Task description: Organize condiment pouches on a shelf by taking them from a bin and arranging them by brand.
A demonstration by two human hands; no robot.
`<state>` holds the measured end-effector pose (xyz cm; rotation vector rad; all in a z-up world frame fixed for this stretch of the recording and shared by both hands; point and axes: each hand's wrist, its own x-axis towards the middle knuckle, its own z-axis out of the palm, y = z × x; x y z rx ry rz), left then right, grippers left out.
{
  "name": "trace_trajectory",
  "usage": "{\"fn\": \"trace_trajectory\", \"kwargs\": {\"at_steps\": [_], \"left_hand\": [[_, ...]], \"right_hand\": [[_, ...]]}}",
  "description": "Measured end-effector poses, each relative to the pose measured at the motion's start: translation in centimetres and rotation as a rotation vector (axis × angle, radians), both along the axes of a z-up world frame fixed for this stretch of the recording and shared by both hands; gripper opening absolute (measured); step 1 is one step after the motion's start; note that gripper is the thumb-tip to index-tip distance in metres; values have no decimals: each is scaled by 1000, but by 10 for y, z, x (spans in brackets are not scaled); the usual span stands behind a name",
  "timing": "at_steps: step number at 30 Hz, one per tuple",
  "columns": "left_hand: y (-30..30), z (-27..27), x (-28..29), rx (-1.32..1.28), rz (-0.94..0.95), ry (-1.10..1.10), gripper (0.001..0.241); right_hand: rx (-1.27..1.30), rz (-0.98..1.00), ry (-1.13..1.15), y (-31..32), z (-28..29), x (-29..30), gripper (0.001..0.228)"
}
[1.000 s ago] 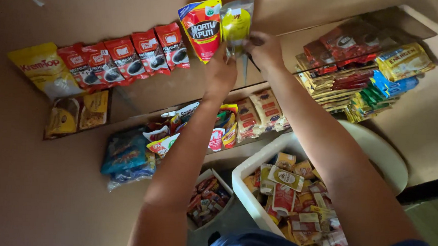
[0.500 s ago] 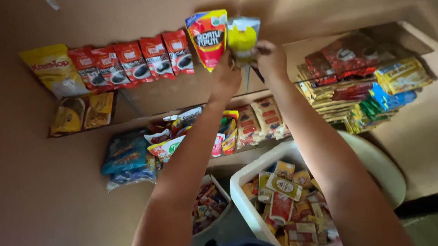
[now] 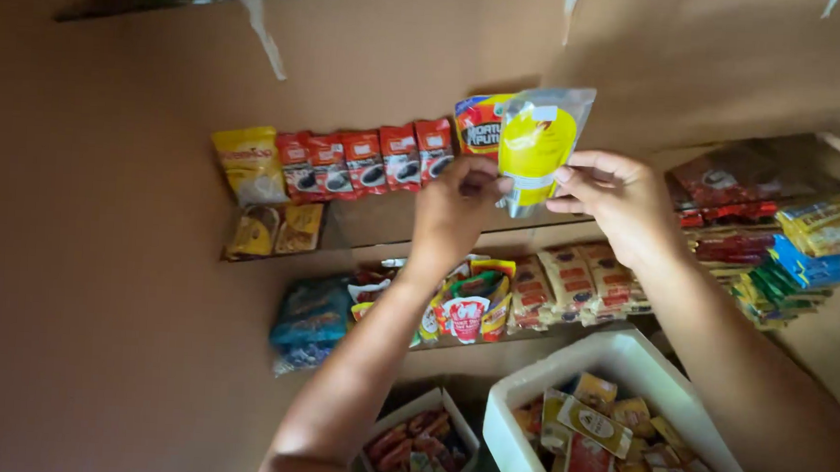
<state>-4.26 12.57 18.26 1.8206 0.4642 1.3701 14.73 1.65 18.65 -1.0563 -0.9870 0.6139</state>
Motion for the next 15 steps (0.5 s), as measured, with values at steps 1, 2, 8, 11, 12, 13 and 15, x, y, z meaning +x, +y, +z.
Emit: {"fn": "trace_trajectory", "kwargs": {"at_steps": [1, 2, 8, 11, 12, 13, 15], "left_hand": [[-8, 14, -16, 16, -19, 26, 22], [-15, 29, -33, 37, -35, 56, 19], [-41, 113, -111, 179, -2, 69, 19], [-61, 165, -140, 116, 28, 78, 20], [-59, 175, -147, 143, 45, 63, 20], [-56, 184, -154, 169, 92, 63, 20], [-39, 205, -171, 236, 147, 39, 20]], "right_hand": [[20, 50, -26, -6, 10, -9, 21], [43, 102, -50, -10, 20, -18, 22], [167, 109, -248, -30, 106, -84, 21], [240, 189, -314, -24, 145, -105, 20], [268, 201, -331, -19, 158, -111, 20], [295, 217, -354, -13, 171, -118, 20], [363, 232, -405, 8, 198, -136, 20]]}}
